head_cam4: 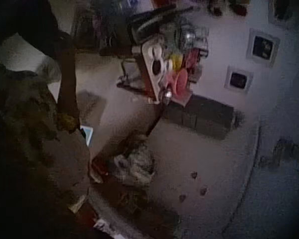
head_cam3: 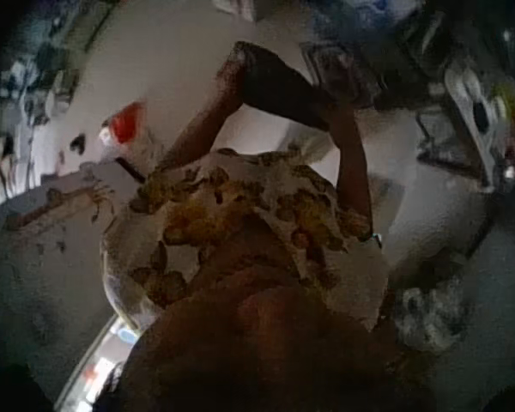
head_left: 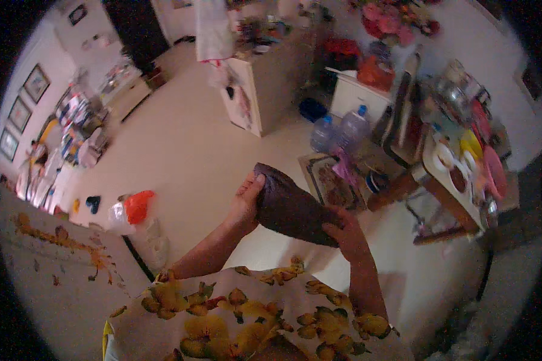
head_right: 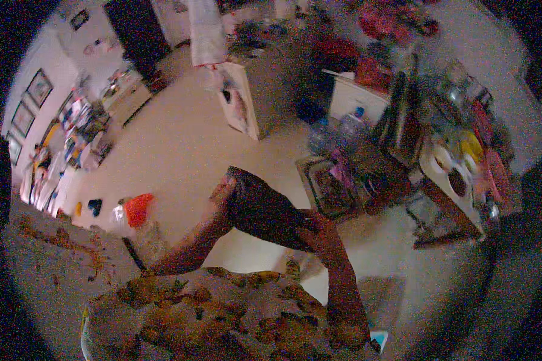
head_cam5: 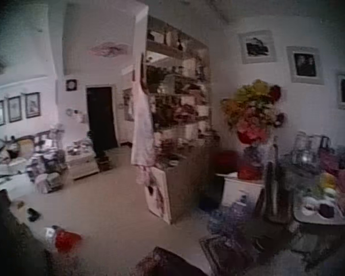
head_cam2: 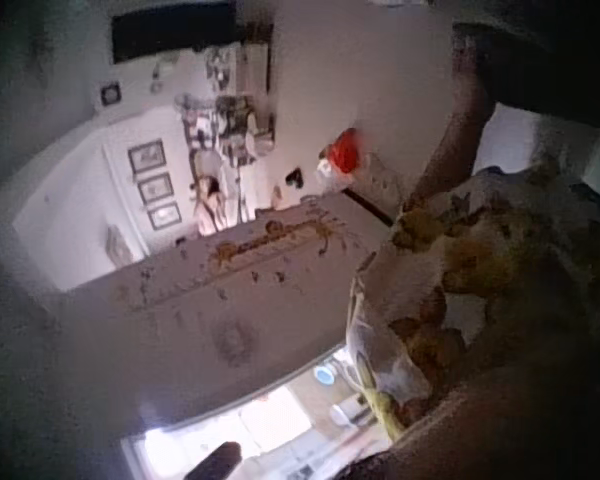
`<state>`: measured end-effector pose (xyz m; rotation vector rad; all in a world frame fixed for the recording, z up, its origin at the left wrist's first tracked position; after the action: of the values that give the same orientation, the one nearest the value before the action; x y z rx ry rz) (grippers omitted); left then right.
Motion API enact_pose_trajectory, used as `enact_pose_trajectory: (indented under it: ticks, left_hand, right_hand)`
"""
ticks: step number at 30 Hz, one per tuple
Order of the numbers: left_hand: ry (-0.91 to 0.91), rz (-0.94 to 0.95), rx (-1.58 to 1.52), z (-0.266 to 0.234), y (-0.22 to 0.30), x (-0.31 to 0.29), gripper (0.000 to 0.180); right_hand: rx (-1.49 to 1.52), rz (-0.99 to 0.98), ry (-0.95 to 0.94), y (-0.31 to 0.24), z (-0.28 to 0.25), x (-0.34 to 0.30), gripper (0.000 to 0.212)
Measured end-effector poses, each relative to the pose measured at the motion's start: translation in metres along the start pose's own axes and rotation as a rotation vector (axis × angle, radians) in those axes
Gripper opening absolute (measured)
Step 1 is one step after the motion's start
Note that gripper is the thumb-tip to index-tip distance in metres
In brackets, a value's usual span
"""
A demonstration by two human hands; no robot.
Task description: The person rinses a cloth in a sink and wipes the edges and surfaces of the basin by hand, before emptying a plastic tray of water into the sink.
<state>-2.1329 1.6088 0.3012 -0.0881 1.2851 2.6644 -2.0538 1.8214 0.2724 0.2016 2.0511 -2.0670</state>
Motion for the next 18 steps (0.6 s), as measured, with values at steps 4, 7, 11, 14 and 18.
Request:
enact_pose_trajectory:
  ticks: [4, 7, 11, 14, 18]
  left_hand:
    - [0.020, 0.296, 0.175, -0.039, 0.057, 0.031, 0.025]
    - [0.172, 0.531, 0.348, -0.058, 0.108, 0.037, 0.026]
    - [-0.038, 0.363, 0.362, -0.087, 0.146, 0.072, 0.028]
    - [-0.186, 0.340, 0.467, -0.114, 0.174, 0.108, 0.027]
    - [-0.150, 0.412, 0.559, -0.174, 0.236, 0.165, 0.035]
  right_hand:
    - [-0.398, 0.181, -0.186, -0.032, 0.037, 0.084, 0.040]
    - [-0.294, -0.027, -0.218, -0.048, 0.068, 0.145, 0.041]
    - [-0.112, -0.256, -0.276, -0.102, 0.161, 0.209, 0.039]
    - [-0.191, -0.501, -0.411, -0.125, 0.242, 0.259, 0.038]
    - [-0.355, -0.212, -0.705, -0.140, 0.313, 0.336, 0.032]
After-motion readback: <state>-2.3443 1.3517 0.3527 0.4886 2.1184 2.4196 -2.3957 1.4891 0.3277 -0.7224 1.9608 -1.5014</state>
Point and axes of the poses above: each hand's wrist, its own x-axis towards the middle knuckle, its own z-axis out of the palm, y = z × x, the point moved 6 cm from there along x, towards the middle knuckle, and after that the axes turned 9 degrees about z, right-handed, at the moved point
